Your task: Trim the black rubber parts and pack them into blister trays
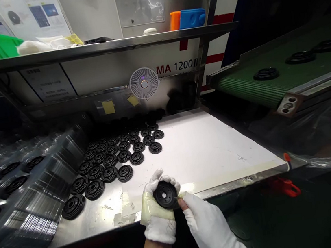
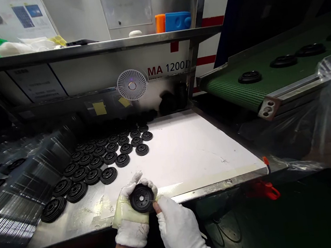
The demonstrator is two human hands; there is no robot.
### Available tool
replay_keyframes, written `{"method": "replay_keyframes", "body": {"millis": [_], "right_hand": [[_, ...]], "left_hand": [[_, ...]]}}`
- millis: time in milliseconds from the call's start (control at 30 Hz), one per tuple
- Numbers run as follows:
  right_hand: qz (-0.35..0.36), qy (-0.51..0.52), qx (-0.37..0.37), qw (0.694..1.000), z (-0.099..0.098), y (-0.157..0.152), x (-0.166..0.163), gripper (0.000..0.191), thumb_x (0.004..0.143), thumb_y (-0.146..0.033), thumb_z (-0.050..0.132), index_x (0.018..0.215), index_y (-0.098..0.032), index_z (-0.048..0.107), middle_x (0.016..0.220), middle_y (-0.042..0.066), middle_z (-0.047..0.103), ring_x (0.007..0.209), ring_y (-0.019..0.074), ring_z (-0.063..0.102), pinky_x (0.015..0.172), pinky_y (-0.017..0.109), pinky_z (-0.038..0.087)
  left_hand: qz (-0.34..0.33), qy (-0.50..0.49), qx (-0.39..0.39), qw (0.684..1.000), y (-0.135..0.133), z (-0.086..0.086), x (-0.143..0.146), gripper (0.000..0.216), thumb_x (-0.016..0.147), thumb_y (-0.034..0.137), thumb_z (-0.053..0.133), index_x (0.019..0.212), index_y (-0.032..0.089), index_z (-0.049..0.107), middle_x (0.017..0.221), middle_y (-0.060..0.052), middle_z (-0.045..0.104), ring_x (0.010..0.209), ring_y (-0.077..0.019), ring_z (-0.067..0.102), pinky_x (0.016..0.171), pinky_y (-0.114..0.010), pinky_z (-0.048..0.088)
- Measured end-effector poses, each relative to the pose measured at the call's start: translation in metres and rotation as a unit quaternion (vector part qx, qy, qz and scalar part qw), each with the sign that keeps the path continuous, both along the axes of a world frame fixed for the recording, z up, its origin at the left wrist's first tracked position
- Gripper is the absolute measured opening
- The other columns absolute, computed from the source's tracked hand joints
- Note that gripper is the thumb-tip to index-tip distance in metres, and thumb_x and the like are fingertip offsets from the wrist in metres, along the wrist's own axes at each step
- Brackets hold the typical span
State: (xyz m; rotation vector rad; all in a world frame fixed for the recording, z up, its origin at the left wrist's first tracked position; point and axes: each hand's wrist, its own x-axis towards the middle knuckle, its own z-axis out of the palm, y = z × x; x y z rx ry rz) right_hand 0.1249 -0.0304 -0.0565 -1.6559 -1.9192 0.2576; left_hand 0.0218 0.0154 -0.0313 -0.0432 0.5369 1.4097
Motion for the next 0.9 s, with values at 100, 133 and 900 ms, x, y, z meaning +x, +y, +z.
{"method": "replay_keyframes", "body": {"millis": [100,133,900], "right_hand": [[0.008,-0.009,0.047,0.999,0.000,-0.003,-0.006,0.025,0.088,-0.028,0.036,0.068,-0.023,0.051,0.056,-0.003,0.060,0.049,0.0132,0.055,0.046,0.027,0.027],[0.009,-0.010,0.054,0.998,-0.001,-0.004,-0.007,0.026,0.088,-0.029,0.037,0.067,-0.023,0.050,0.055,-0.003,0.060,0.048,0.0129,0.055,0.045,0.028,0.026],[-0.010,-0.043,0.066,0.997,-0.006,-0.006,-0.001,0.023,0.088,-0.027,0.038,0.068,-0.024,0.051,0.055,-0.003,0.060,0.047,0.0139,0.055,0.047,0.028,0.027]], "left_hand": [[0.030,-0.029,-0.017,0.999,0.005,-0.002,0.002,0.005,0.075,0.014,0.057,0.079,0.016,0.061,0.065,-0.001,0.055,0.063,-0.0115,0.056,0.065,-0.028,0.052],[0.040,-0.030,-0.018,0.999,0.005,-0.002,0.003,0.004,0.076,0.015,0.058,0.078,0.017,0.060,0.065,-0.001,0.055,0.064,-0.0111,0.057,0.067,-0.028,0.052],[-0.013,0.024,-0.002,1.000,-0.006,-0.002,-0.005,0.023,0.072,0.014,0.055,0.094,0.014,0.061,0.071,-0.006,0.060,0.071,-0.0186,0.061,0.070,-0.038,0.053]]}}
